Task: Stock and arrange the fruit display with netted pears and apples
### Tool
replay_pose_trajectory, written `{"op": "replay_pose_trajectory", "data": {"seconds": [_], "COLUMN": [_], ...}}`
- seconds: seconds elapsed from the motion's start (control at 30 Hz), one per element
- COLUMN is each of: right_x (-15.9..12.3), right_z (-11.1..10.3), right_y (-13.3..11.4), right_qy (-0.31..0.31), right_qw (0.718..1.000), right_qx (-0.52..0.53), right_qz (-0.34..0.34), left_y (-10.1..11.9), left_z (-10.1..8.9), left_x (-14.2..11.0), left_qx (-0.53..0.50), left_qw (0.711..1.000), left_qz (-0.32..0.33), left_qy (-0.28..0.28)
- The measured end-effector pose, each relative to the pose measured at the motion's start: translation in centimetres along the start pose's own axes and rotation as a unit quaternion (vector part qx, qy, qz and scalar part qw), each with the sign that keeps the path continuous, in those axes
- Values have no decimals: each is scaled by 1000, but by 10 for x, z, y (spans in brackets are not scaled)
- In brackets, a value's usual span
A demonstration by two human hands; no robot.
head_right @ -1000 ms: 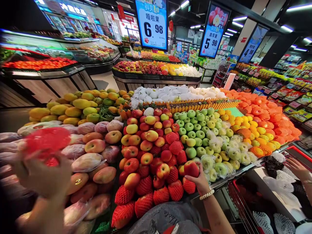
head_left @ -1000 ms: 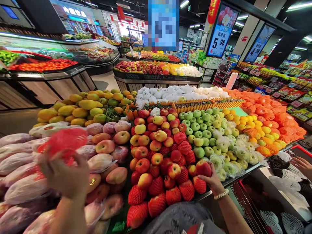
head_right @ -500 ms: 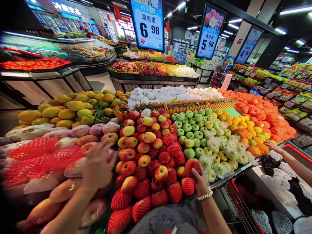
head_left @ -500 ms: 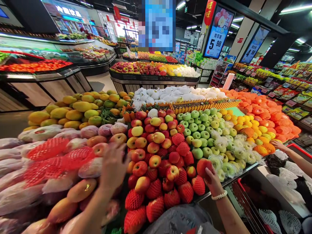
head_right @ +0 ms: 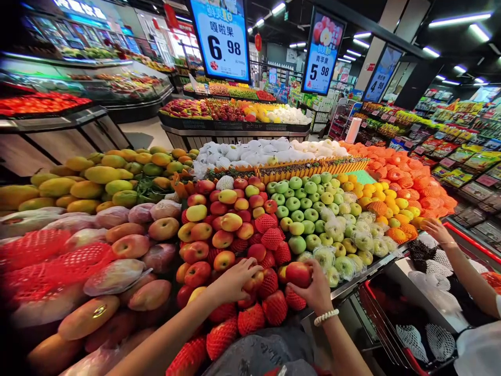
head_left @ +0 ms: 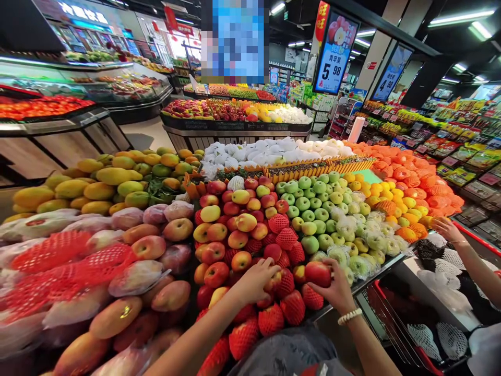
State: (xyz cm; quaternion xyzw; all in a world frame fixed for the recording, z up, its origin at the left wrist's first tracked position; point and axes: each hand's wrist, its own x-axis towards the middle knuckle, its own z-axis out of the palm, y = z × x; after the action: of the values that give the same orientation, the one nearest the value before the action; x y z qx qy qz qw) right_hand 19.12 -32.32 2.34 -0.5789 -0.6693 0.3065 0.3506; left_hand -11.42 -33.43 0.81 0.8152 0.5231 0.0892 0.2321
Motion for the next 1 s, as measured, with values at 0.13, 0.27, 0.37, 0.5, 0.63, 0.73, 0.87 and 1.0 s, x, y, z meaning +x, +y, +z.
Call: {"op": "replay_pose_trajectory", "data": {"seconds": [0.13,0.27,0.37,0.5,0.63,0.73,0.87,1.0], "right_x": [27,54,65,67,59,51,43,51], "right_z": [23,50,60,67,72,72,62,56], "right_y": [-10,-10,-5,4,17,25,25,14], "right_qy": [-112,-217,-255,-213,-182,-162,-113,-79], "right_qw": [977,959,951,961,963,968,981,986], "right_qx": [-153,-131,-107,-125,-160,-147,-99,-69], "right_qz": [-101,-126,-141,-123,-121,-122,-125,-131], "left_y": [0,4,5,9,8,-3,-29,-49], "left_z": [23,52,65,71,56,28,-10,-25], "left_x": [-21,-27,-24,-20,-18,-13,3,18], "left_qx": [-22,-52,-59,-68,-83,-58,-17,5], "left_qw": [998,991,983,967,959,941,930,959], "left_qz": [-34,-53,-54,-89,-76,-82,-102,-84], "left_qy": [54,112,164,228,261,324,354,271]}}
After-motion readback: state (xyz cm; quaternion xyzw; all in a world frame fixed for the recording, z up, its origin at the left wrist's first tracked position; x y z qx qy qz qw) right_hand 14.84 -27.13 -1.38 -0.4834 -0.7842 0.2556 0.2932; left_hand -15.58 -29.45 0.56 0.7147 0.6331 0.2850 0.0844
